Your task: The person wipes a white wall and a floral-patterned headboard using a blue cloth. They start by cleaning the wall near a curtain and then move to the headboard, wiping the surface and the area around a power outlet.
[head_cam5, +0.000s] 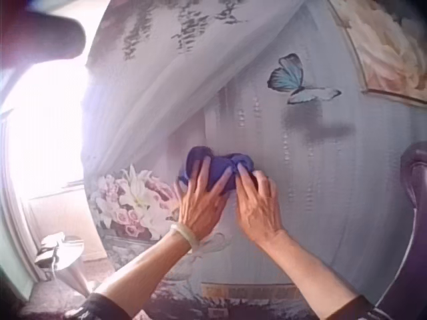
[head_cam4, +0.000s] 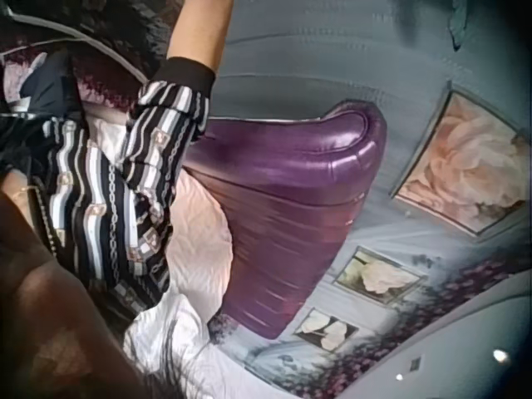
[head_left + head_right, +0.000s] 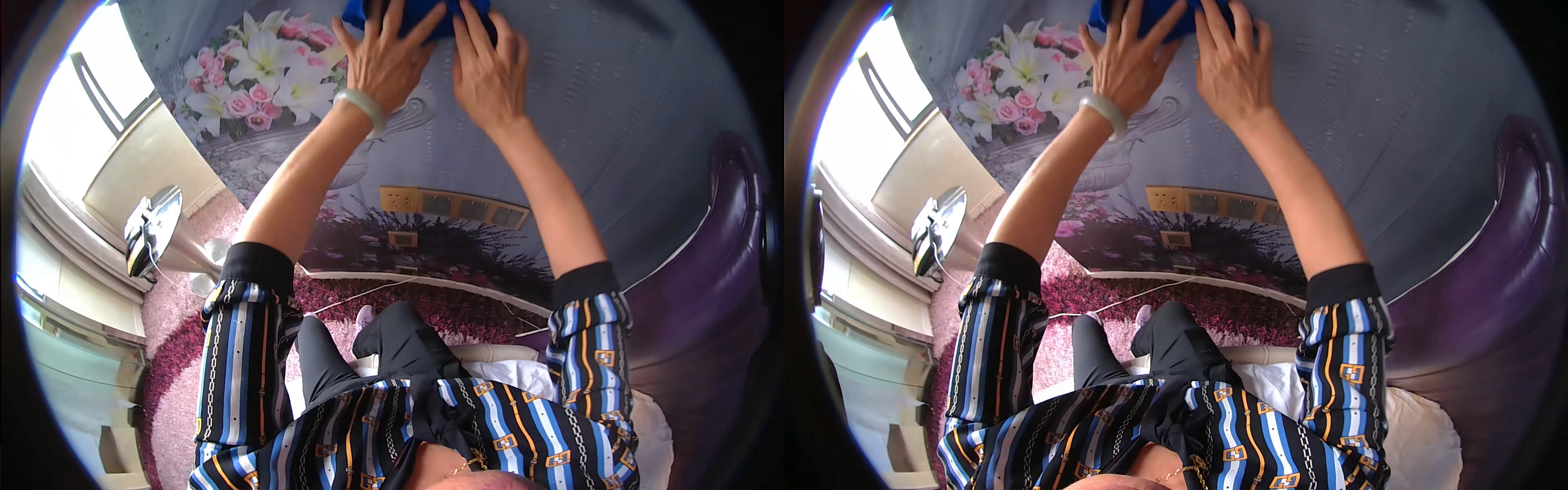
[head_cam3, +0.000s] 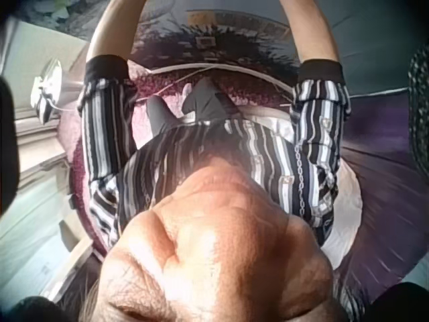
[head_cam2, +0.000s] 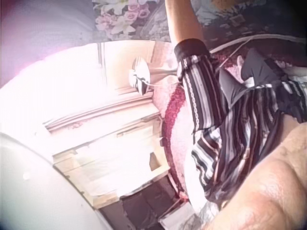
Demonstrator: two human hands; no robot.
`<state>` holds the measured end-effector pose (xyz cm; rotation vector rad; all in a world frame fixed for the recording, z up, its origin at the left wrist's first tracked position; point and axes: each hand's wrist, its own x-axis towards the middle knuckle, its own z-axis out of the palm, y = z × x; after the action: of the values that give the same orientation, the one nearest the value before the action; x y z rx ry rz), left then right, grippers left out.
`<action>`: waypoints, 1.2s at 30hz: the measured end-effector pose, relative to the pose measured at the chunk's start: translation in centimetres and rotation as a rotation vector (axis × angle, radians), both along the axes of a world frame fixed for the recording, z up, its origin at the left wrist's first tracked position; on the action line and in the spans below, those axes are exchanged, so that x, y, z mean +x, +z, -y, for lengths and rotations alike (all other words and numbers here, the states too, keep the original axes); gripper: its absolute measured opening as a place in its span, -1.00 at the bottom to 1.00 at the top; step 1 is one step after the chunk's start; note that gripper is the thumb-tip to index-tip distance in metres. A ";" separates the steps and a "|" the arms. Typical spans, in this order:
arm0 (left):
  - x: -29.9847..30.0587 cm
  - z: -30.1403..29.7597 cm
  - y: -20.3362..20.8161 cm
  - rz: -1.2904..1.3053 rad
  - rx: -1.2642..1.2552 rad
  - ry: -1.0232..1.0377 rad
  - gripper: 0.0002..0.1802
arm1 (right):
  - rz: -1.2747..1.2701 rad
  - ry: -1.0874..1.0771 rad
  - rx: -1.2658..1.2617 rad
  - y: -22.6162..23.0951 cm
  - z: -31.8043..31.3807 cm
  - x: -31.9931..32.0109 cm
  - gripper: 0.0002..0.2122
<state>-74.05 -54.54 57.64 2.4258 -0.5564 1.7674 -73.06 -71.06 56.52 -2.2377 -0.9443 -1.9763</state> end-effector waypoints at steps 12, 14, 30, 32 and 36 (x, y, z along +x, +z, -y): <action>-3.0 1.6 -19.3 -0.440 0.128 0.106 -0.22 | -0.533 0.079 -0.116 -19.1 3.7 -1.8 -0.46; -3.2 2.7 -19.7 -0.458 0.058 0.041 -0.23 | -0.582 0.093 -0.095 -19.4 4.2 -2.3 -0.46; -1.5 4.8 -15.5 -0.296 0.163 0.009 -0.27 | -0.361 -0.004 -0.049 -15.5 5.5 -0.8 -0.51; -2.2 5.5 -18.9 -0.386 0.210 -0.008 -0.24 | -0.483 -0.023 -0.082 -20.1 7.3 -1.7 -0.48; -2.0 6.6 -19.3 -0.417 0.205 -0.066 -0.24 | -0.538 -0.026 0.013 -20.4 7.7 -2.9 -0.45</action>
<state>-76.07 -61.15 38.32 2.7629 -0.7832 1.1749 -75.98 -78.78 36.14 -2.5716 -0.8247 -1.2561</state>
